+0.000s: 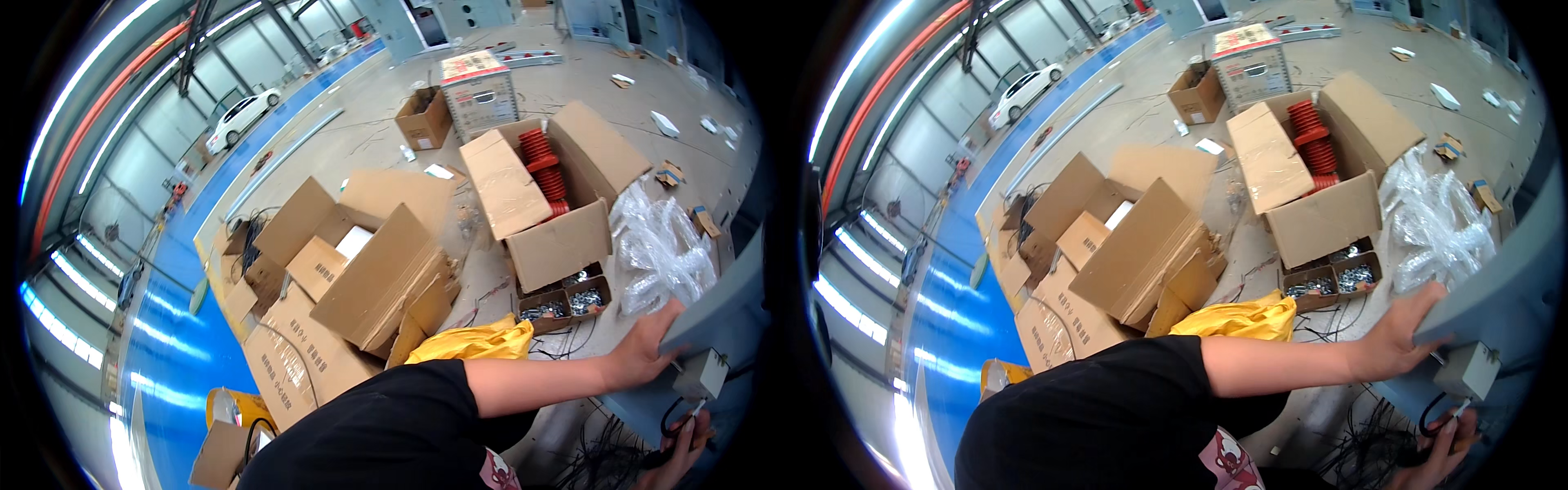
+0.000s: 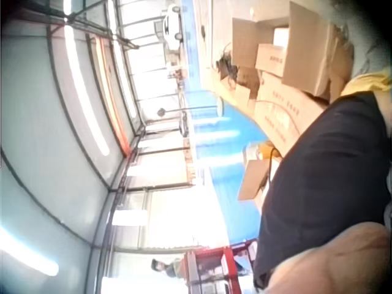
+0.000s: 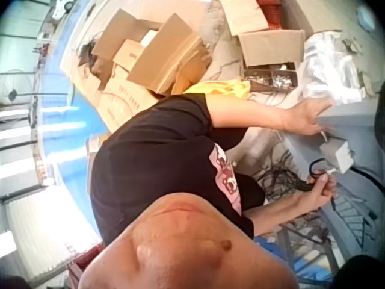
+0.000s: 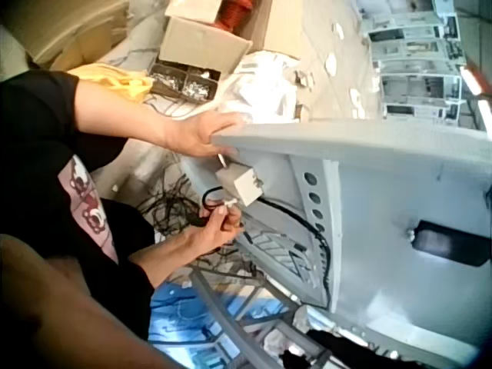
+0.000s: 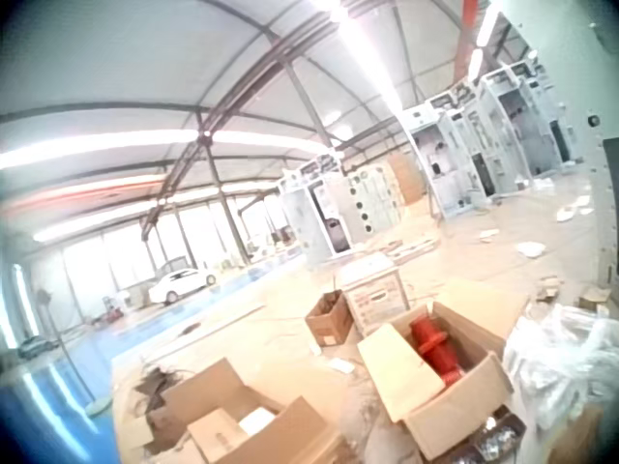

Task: The person uses a screwdriver to secure a small white box to a metal cabinet, then retrieves pliers from a tool cart and strips the ends of several black wires on the floor.

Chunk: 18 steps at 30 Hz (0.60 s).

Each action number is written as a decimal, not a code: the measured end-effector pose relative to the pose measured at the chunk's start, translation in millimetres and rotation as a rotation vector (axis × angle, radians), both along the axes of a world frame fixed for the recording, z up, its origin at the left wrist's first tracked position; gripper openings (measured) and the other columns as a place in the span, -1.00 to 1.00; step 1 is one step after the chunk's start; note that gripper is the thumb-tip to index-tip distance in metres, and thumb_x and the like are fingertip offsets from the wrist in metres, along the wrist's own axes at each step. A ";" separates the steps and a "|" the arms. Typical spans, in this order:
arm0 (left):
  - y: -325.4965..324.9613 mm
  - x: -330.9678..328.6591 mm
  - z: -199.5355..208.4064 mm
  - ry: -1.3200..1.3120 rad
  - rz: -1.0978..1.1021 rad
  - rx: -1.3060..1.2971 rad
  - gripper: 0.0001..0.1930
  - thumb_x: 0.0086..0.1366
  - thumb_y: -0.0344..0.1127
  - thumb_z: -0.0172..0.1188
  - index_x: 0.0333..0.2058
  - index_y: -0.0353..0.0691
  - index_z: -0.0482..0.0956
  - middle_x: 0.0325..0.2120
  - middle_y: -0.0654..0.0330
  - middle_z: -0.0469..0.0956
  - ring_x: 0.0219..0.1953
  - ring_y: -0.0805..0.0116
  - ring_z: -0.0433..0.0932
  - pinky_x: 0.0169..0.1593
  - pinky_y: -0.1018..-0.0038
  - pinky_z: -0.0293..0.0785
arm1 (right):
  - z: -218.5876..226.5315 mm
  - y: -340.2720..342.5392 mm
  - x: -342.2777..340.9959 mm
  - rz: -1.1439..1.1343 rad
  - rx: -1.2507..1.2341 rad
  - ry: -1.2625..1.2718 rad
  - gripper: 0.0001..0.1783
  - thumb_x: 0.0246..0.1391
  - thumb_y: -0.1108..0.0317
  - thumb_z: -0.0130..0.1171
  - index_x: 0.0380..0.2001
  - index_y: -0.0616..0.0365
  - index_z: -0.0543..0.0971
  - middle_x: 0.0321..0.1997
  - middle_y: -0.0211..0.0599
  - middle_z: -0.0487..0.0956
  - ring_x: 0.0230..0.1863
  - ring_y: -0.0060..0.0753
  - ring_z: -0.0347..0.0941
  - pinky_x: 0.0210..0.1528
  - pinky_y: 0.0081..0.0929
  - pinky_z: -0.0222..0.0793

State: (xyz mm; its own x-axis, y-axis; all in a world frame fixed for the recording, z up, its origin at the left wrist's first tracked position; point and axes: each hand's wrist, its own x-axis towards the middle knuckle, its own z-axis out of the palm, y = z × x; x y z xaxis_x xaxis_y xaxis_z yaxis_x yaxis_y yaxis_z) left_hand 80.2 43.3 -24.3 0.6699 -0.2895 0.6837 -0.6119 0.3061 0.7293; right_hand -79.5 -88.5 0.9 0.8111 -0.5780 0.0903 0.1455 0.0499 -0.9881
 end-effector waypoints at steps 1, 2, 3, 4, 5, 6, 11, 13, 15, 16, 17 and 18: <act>-1.9 -1.2 1.6 -0.008 0.014 -0.024 -0.76 0.20 -0.42 0.15 -0.20 -0.29 0.32 -0.35 0.03 0.38 -0.31 0.02 0.43 -0.20 0.34 0.34 | 0.7 3.0 0.7 -0.058 -0.094 0.019 -0.85 0.05 0.50 0.19 -0.32 0.23 0.43 -0.50 -0.32 0.43 -0.56 -0.54 0.28 -0.53 -0.55 0.23; -2.9 -2.0 2.8 0.000 0.014 -0.024 -0.75 0.20 -0.41 0.15 -0.20 -0.30 0.32 -0.35 0.02 0.38 -0.29 0.00 0.43 -0.20 0.33 0.34 | -1.5 7.5 3.5 -0.156 -0.143 -0.029 -0.84 0.04 0.52 0.20 -0.33 0.23 0.43 -0.49 -0.32 0.42 -0.55 -0.53 0.30 -0.51 -0.54 0.25; -3.4 -2.4 3.7 0.008 0.013 -0.024 -0.75 0.20 -0.39 0.15 -0.20 -0.30 0.31 -0.35 0.01 0.38 -0.28 -0.02 0.44 -0.20 0.32 0.34 | -5.5 13.3 6.8 -0.254 -0.190 -0.078 -0.83 0.03 0.53 0.22 -0.33 0.23 0.43 -0.49 -0.32 0.42 -0.53 -0.52 0.31 -0.49 -0.54 0.27; -3.8 -2.6 3.0 0.017 0.009 -0.025 -0.74 0.20 -0.38 0.15 -0.20 -0.30 0.31 -0.35 -0.01 0.38 -0.27 -0.04 0.44 -0.20 0.31 0.34 | -9.1 17.1 7.7 -0.355 -0.238 -0.127 -0.82 0.01 0.54 0.23 -0.33 0.23 0.43 -0.48 -0.32 0.41 -0.52 -0.51 0.32 -0.47 -0.53 0.29; -4.3 -2.1 0.6 0.009 0.012 -0.012 -0.73 0.18 -0.37 0.15 -0.21 -0.31 0.31 -0.35 -0.03 0.38 -0.26 -0.07 0.43 -0.21 0.28 0.34 | -17.1 12.6 3.0 -0.401 -0.418 -0.047 -0.77 -0.01 0.55 0.26 -0.29 0.25 0.43 -0.47 -0.33 0.39 -0.50 -0.47 0.34 -0.42 -0.51 0.33; -5.1 -1.9 -0.8 0.006 0.019 -0.030 -0.73 0.18 -0.37 0.15 -0.21 -0.31 0.31 -0.36 -0.03 0.37 -0.27 -0.08 0.43 -0.21 0.27 0.34 | -22.0 12.3 1.4 -0.360 -0.456 -0.074 -0.77 0.00 0.54 0.26 -0.29 0.25 0.43 -0.46 -0.32 0.39 -0.48 -0.46 0.34 -0.41 -0.51 0.33; -5.7 -2.2 -2.9 -0.039 0.063 -0.083 -0.74 0.14 -0.36 0.12 -0.25 -0.30 0.30 -0.40 -0.02 0.34 -0.29 -0.10 0.39 -0.24 0.23 0.32 | -2.0 30.0 5.7 -0.267 -0.968 -0.119 -0.82 0.06 0.48 0.25 -0.31 0.29 0.47 -0.35 -0.25 0.41 -0.41 -0.42 0.34 -0.39 -0.50 0.32; -8.5 -3.3 -6.0 -0.026 0.057 -0.095 -0.74 0.12 -0.36 0.12 -0.25 -0.30 0.29 -0.38 -0.01 0.33 -0.28 -0.09 0.38 -0.22 0.24 0.32 | -8.5 24.2 2.0 -0.231 -1.166 -0.056 -0.80 0.12 0.40 0.21 -0.28 0.33 0.49 -0.31 -0.22 0.38 -0.41 -0.40 0.31 -0.41 -0.49 0.30; -8.4 -3.1 -4.8 -0.026 0.047 -0.092 -0.73 0.09 -0.37 0.12 -0.26 -0.30 0.29 -0.37 -0.01 0.32 -0.26 -0.09 0.37 -0.21 0.24 0.31 | -8.1 22.2 -4.6 -0.116 -0.809 -0.014 -0.78 0.15 0.36 0.18 -0.27 0.33 0.48 -0.32 -0.21 0.37 -0.42 -0.40 0.30 -0.42 -0.49 0.28; -8.2 -4.2 -3.6 -0.026 0.039 -0.088 -0.73 0.07 -0.38 0.12 -0.26 -0.30 0.29 -0.36 -0.01 0.32 -0.25 -0.09 0.37 -0.20 0.24 0.30 | -5.4 21.1 -8.2 -0.062 -0.634 0.012 -0.77 0.17 0.34 0.16 -0.27 0.33 0.47 -0.33 -0.21 0.37 -0.42 -0.40 0.29 -0.43 -0.49 0.27; -7.9 -5.0 -3.4 -0.025 0.030 -0.083 -0.72 0.06 -0.39 0.11 -0.26 -0.31 0.29 -0.35 -0.01 0.31 -0.25 -0.09 0.36 -0.19 0.24 0.29 | -2.8 20.2 -10.4 -0.034 -0.558 0.023 -0.74 0.20 0.29 0.13 -0.28 0.33 0.45 -0.36 -0.21 0.36 -0.45 -0.39 0.27 -0.44 -0.50 0.24; -7.8 -5.3 -4.6 -0.024 0.033 -0.080 -0.72 0.05 -0.39 0.12 -0.25 -0.30 0.29 -0.34 -0.01 0.31 -0.24 -0.09 0.36 -0.19 0.24 0.29 | -4.8 20.4 -7.0 -0.104 -0.642 0.000 -0.74 0.20 0.28 0.13 -0.29 0.32 0.44 -0.37 -0.22 0.36 -0.44 -0.39 0.26 -0.43 -0.49 0.24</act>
State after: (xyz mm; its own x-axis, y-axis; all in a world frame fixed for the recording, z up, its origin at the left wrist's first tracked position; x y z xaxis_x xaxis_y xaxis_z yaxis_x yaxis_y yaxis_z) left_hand 74.9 35.5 -29.0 0.6611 -0.2114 0.7199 -0.6398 0.3423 0.6881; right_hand -86.5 -68.1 -3.9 0.7540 -0.4840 0.4442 0.1182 -0.5652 -0.8164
